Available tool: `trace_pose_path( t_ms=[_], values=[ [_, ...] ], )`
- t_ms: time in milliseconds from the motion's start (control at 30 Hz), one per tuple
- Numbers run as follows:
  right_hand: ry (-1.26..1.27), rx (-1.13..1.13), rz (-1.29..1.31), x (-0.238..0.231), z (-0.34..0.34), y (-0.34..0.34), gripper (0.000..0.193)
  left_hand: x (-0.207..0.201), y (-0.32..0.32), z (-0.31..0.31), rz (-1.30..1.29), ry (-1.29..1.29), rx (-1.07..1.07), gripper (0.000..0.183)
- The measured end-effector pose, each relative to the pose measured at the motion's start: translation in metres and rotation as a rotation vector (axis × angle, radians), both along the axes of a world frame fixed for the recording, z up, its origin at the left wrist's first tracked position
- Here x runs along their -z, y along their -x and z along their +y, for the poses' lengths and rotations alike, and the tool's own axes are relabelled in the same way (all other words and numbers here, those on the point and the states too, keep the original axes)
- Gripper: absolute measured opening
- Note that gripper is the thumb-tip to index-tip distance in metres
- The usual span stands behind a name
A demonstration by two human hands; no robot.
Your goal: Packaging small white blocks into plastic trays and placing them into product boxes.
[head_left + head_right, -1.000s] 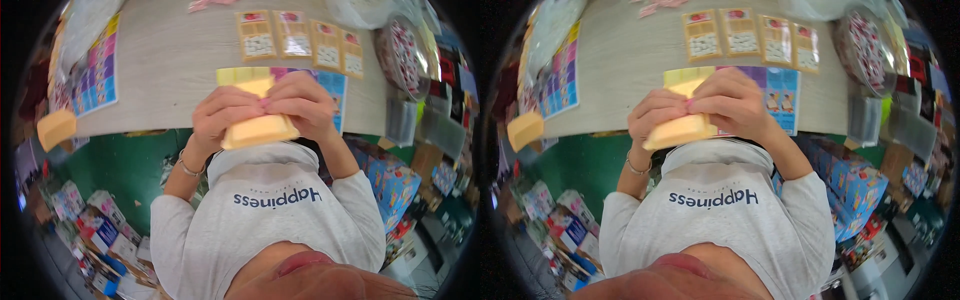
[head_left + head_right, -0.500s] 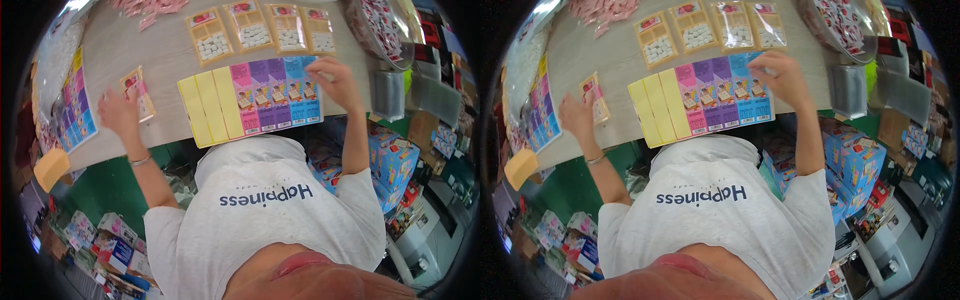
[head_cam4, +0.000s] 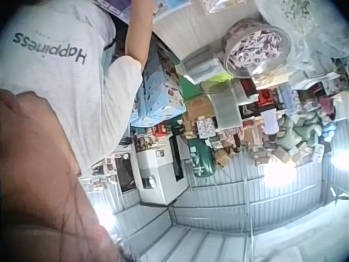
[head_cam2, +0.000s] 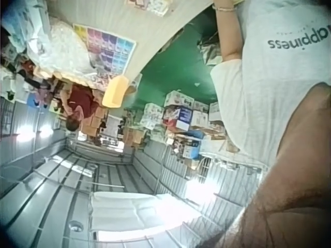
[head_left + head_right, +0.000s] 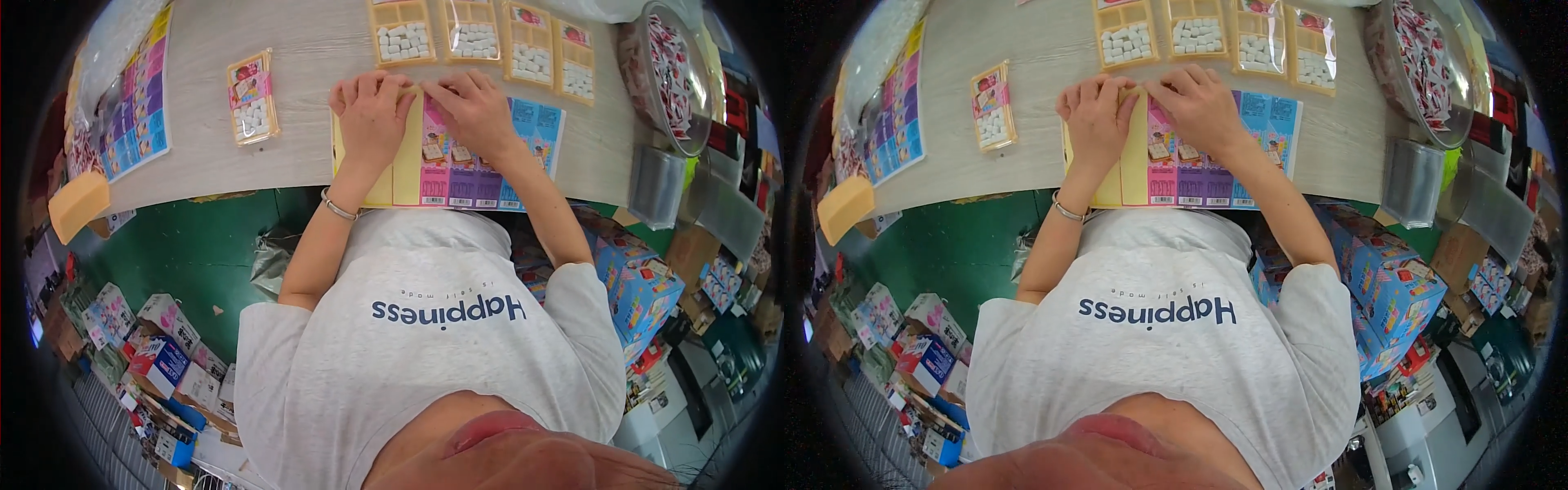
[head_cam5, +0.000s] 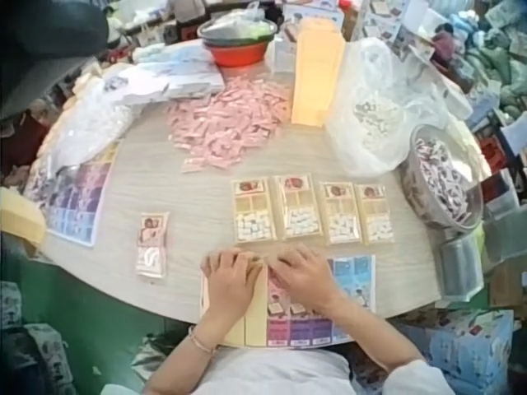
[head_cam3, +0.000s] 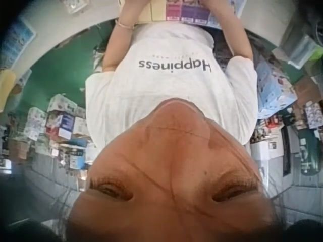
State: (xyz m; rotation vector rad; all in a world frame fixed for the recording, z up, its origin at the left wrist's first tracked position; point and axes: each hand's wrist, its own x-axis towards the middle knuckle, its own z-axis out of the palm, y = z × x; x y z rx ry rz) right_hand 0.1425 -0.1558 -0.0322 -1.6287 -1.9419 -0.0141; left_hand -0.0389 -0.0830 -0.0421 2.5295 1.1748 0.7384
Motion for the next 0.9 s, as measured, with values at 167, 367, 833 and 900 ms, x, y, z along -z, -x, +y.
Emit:
trace_pose_path(
  t_ms=[167, 367, 833, 900],
  values=[
    [0.004, -0.114, 0.01, 0.001, -0.004, -0.014, 0.03, 0.003, 0.0, -0.002, -0.026, -0.009, -0.02, 0.015],
    [-0.044, -0.061, -0.008, -0.007, 0.005, -0.009, 0.032, 0.002, -0.001, -0.004, -0.036, -0.016, -0.036, 0.013],
    [0.146, -0.098, 0.07, -0.008, 0.004, -0.007, 0.024, -0.013, 0.005, 0.004, -0.039, 0.06, 0.027, 0.019],
    [0.168, -0.114, 0.108, -0.006, 0.005, -0.008, 0.024, -0.017, 0.006, 0.004, -0.025, 0.115, 0.152, 0.016]
  ],
)
